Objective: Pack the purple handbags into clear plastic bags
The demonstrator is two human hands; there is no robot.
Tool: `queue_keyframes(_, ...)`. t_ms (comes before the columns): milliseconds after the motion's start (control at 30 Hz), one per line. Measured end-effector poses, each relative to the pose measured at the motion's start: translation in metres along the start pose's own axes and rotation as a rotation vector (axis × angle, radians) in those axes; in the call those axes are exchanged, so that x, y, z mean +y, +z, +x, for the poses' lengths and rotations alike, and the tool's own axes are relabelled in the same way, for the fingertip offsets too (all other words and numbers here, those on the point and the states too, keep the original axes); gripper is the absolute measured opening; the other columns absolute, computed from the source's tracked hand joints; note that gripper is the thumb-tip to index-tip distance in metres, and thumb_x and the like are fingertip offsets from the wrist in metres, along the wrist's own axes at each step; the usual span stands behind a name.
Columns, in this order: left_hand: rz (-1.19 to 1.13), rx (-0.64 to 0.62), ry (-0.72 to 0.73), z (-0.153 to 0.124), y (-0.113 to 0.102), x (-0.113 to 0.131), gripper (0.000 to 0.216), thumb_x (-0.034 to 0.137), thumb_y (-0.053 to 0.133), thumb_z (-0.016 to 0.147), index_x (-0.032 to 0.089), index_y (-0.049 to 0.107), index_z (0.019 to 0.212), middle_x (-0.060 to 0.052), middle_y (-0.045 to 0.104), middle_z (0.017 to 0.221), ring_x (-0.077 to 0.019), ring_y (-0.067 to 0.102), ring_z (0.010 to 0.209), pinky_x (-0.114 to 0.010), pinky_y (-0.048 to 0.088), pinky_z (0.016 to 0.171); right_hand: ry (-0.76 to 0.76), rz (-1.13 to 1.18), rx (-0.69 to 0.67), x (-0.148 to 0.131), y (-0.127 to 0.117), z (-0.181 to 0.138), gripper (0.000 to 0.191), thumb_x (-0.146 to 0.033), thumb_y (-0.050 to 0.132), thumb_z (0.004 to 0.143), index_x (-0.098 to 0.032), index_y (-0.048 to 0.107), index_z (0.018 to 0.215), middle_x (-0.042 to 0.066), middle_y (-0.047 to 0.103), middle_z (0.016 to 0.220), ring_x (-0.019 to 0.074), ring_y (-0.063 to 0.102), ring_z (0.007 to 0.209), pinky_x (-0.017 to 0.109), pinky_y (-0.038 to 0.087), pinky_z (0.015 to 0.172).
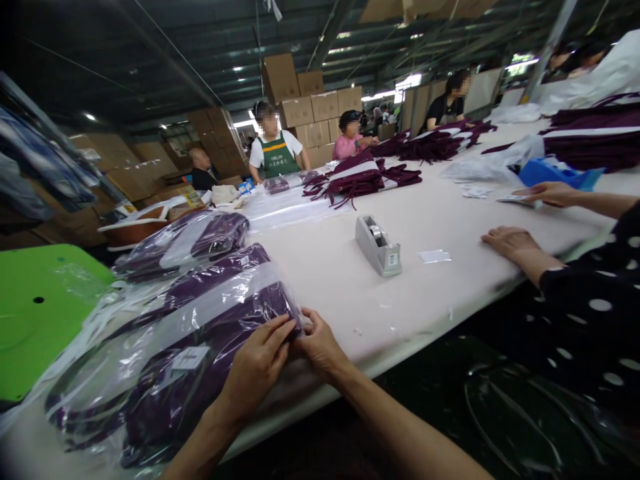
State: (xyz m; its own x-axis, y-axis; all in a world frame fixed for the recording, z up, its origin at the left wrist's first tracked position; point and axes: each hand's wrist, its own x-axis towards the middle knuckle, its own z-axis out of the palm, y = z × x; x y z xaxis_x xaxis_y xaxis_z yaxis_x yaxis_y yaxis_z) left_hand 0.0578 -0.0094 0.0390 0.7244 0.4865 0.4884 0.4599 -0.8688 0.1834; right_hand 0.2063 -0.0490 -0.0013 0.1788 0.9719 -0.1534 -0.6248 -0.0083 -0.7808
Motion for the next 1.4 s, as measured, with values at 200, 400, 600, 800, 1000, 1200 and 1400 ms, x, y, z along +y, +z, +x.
queue_keyframes(200, -0.094, 0.045, -0.116, 0.011, -0.023, -0.017, 0.038, 0.015, 0.053, 0.092, 0.022, 0.057, 0.129, -0.007, 0.068, 0.125, -0.0206, 0.065, 0.114, -0.038, 0.054, 0.102, 0.116, 0.132, -0.21, -0.014, 0.0, -0.006, 0.064, -0.017, 0.08, 0.067, -0.021, 0.057, 0.127, 0.006, 0.071, 0.112, 0.0159, 0.071, 0.087, 0.026, 0.054, 0.074)
queue_keyframes(400, -0.232, -0.069, -0.297, 0.04, -0.045, -0.035, 0.033, 0.016, 0.062, 0.084, 0.023, 0.068, 0.116, -0.002, 0.075, 0.113, -0.02, 0.071, 0.102, -0.036, 0.056, 0.096, -0.04, -0.191, -0.079, -0.003, 0.024, 0.013, 0.039, -0.017, 0.082, 0.061, -0.017, 0.07, 0.098, -0.001, 0.073, 0.087, 0.0157, 0.065, 0.076, 0.025, 0.05, 0.069)
queue_keyframes(600, -0.236, 0.006, -0.31, 0.028, -0.071, -0.036, 0.035, 0.025, 0.06, 0.088, 0.023, 0.064, 0.123, -0.005, 0.073, 0.119, -0.0215, 0.07, 0.105, -0.039, 0.056, 0.096, -0.192, -0.182, -0.048, 0.009, 0.044, 0.034, 0.044, -0.031, 0.084, 0.063, -0.018, 0.072, 0.103, 0.001, 0.075, 0.094, 0.0208, 0.066, 0.086, 0.032, 0.051, 0.082)
queue_keyframes(800, -0.095, -0.011, -0.332, -0.003, -0.071, -0.047, 0.041, 0.013, 0.054, 0.085, 0.023, 0.064, 0.124, -0.005, 0.071, 0.124, -0.0221, 0.067, 0.114, -0.04, 0.052, 0.103, -0.267, -0.177, -0.075, 0.019, 0.05, 0.041, 0.047, -0.031, 0.087, 0.061, -0.019, 0.07, 0.104, 0.003, 0.075, 0.098, 0.0229, 0.066, 0.092, 0.037, 0.051, 0.089)
queue_keyframes(1000, -0.133, 0.009, -0.394, 0.005, -0.082, -0.062, 0.029, 0.023, 0.051, 0.092, 0.02, 0.067, 0.116, -0.007, 0.073, 0.12, -0.0237, 0.068, 0.112, -0.042, 0.051, 0.104, -0.274, -0.038, -0.108, 0.024, 0.073, 0.052, 0.044, -0.033, 0.088, 0.062, -0.02, 0.069, 0.1, 0.001, 0.074, 0.098, 0.0189, 0.066, 0.088, 0.034, 0.051, 0.09)
queue_keyframes(1200, -0.154, -0.028, -0.425, 0.015, -0.102, -0.067, 0.025, 0.022, 0.049, 0.094, 0.02, 0.064, 0.113, -0.005, 0.072, 0.11, -0.0227, 0.068, 0.102, -0.037, 0.053, 0.094, -0.349, -0.037, -0.086, 0.016, 0.106, 0.067, 0.04, -0.03, 0.084, 0.062, -0.019, 0.069, 0.098, 0.002, 0.073, 0.095, 0.019, 0.063, 0.087, 0.033, 0.051, 0.087)
queue_keyframes(1400, 0.514, -0.041, -0.219, 0.001, -0.08, -0.056, 0.018, 0.014, 0.051, 0.093, 0.021, 0.06, 0.108, -0.007, 0.063, 0.099, -0.026, 0.06, 0.096, -0.038, 0.051, 0.083, -0.16, 0.204, 0.306, 0.031, 0.118, 0.041, 0.029, -0.025, 0.076, 0.056, -0.021, 0.062, 0.081, -0.002, 0.066, 0.075, 0.016, 0.056, 0.067, 0.029, 0.047, 0.061)
